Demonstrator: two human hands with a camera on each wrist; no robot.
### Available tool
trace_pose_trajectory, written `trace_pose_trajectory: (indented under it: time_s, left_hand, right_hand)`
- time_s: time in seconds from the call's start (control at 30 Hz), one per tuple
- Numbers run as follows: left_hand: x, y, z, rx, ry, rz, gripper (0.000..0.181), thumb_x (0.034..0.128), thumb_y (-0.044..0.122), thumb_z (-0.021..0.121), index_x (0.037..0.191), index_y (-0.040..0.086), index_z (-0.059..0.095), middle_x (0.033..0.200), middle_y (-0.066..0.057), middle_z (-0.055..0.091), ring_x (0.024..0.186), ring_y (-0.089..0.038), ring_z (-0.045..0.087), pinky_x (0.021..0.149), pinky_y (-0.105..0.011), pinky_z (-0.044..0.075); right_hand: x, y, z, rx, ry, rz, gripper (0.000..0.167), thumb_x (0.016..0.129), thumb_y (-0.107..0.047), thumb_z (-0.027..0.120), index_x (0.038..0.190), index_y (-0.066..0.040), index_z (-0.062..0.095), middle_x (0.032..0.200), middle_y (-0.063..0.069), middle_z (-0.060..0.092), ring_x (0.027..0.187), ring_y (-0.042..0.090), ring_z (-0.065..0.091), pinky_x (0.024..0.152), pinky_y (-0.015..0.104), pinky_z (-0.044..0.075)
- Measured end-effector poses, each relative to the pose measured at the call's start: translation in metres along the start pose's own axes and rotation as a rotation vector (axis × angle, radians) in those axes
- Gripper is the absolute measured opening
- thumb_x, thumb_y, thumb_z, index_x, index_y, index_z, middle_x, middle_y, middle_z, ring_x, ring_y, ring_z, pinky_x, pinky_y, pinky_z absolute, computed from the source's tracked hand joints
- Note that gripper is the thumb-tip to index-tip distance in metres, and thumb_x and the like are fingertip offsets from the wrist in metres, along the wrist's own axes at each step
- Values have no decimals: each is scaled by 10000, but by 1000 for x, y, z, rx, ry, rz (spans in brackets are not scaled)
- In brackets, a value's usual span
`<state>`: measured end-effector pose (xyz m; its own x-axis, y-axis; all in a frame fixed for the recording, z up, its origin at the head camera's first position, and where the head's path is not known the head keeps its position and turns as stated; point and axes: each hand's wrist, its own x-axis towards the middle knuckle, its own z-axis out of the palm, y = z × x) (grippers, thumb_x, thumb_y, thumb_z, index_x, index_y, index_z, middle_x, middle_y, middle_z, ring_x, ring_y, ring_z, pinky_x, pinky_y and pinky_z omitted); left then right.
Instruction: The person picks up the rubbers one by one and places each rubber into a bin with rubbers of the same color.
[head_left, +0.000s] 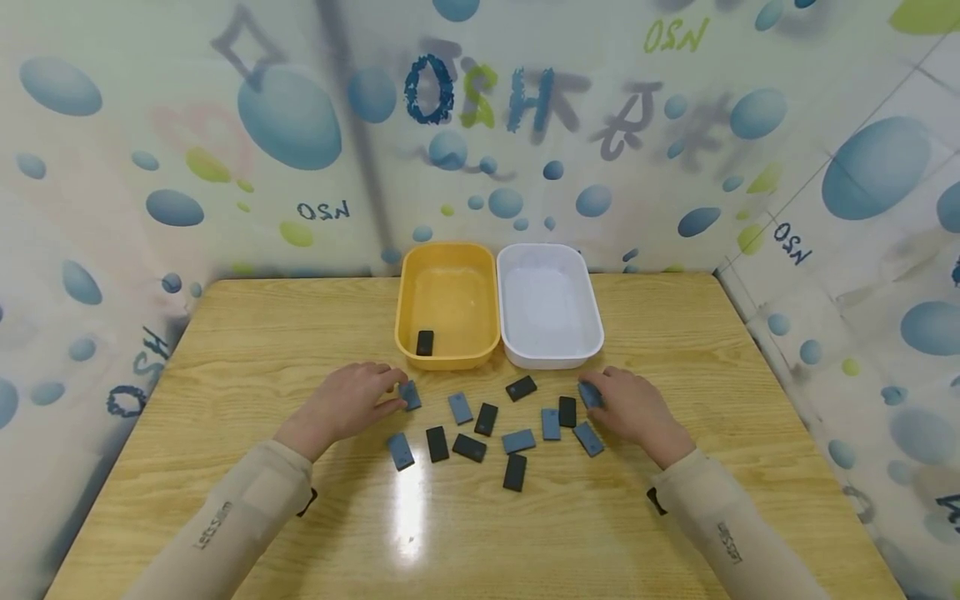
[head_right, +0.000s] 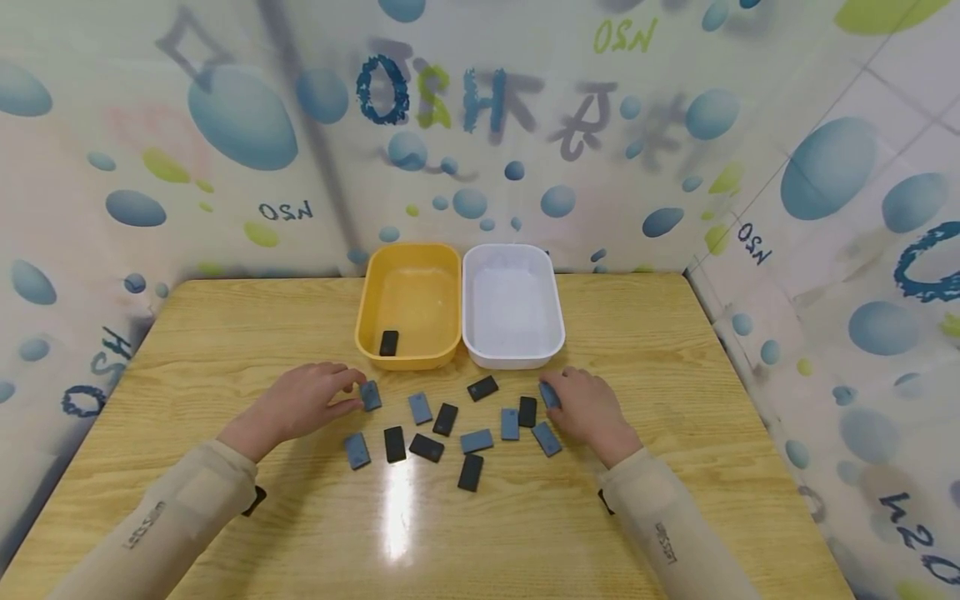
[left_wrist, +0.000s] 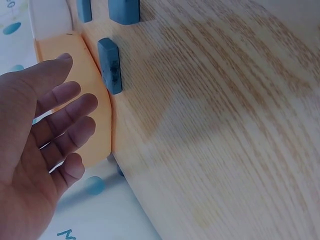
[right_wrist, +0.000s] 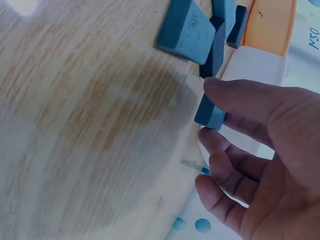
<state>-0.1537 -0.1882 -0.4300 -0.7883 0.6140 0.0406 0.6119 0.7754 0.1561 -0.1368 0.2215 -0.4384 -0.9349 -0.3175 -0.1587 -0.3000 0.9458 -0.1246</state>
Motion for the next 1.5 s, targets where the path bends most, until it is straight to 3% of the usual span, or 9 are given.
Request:
trace_pose_trajectory:
  time_s: [0.47,0.9,1.5]
  left_hand:
    - [1,0,-2,1,-19,1,282,878,289,723,1104,131,667,955,-15,700,772,-175,650,704,-369,533]
    - [0,1,-2,0,-21,1,284,882,278,720,1118,130,665,971,-21,703,788,-181,657,721,-377,538]
    - [-1,2,2,7,-13,-5,280,885,290,715,1120,147,663,998,-16,705,805,-186,664,721,-373,541]
  right_hand:
    - [-7,-7,-16,-32,27,-30,482,798,-296,792,1228,-152,628,1046,79,679,864,252,650,773,471,508]
    - [-13,-27,-37,-19,105,-97,479,764,-349,821,1171,-144,671,1010,22,720,901,234,664,875,531,465]
    - [3,-36,-51,-66,178,-167,462,761,-333,826,1145,-127,673,873,26,683,715,189,602,701,431,489]
